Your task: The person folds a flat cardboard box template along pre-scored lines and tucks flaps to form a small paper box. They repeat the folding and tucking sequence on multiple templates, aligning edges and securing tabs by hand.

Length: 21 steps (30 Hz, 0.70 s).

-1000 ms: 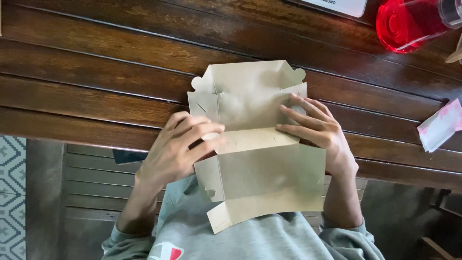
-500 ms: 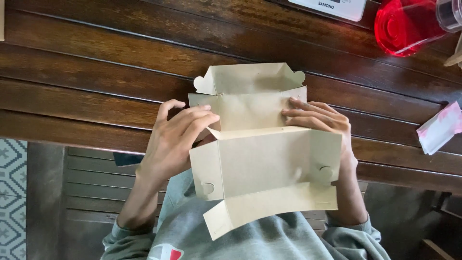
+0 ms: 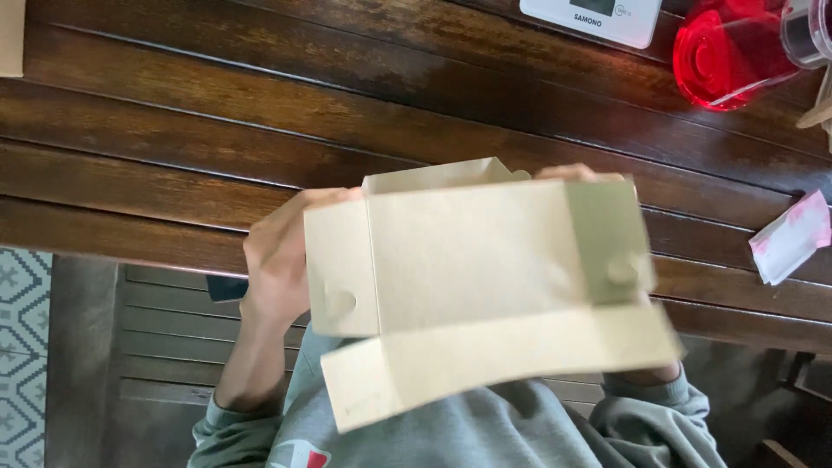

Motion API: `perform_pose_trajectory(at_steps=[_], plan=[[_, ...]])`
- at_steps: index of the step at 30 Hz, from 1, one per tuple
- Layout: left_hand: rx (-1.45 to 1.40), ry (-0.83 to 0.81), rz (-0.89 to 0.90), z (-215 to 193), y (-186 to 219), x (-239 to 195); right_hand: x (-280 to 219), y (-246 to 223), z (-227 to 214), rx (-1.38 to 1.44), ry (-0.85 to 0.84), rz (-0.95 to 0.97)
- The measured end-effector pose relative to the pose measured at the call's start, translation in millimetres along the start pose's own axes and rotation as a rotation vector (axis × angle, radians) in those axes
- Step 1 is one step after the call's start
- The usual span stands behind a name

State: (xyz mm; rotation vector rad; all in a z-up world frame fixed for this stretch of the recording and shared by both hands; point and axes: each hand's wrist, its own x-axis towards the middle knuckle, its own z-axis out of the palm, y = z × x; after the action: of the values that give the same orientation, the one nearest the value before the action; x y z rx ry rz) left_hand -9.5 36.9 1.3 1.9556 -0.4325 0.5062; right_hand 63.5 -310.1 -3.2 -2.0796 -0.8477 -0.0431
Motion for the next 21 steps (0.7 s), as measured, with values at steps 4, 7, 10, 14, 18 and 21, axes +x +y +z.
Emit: perform_pose_trajectory(at_steps=[4,7,10,14,18,21], plan=[[-0.001,0.135,-0.07,5,-9,-9,4,13,10,-0.04,0.058,-0.007],[0.096,0.154,0.022,7,-26,-24,23,30,24,-0.082,0.12,-0.009],[0.165,0.193,-0.032,8,-25,-23,29,39,33,-0.128,0.189,-0.013],[0.345,0.315,-0.022,10,-21,-24,33,55,46,-0.192,0.208,-0.004],[0.401,0.264,-0.136,19,-20,-25,54,22,50,-0.252,0.118,-0.005],[0.438,0.234,-0.113,18,-11,-12,62,8,53,-0.432,0.129,-0.069]])
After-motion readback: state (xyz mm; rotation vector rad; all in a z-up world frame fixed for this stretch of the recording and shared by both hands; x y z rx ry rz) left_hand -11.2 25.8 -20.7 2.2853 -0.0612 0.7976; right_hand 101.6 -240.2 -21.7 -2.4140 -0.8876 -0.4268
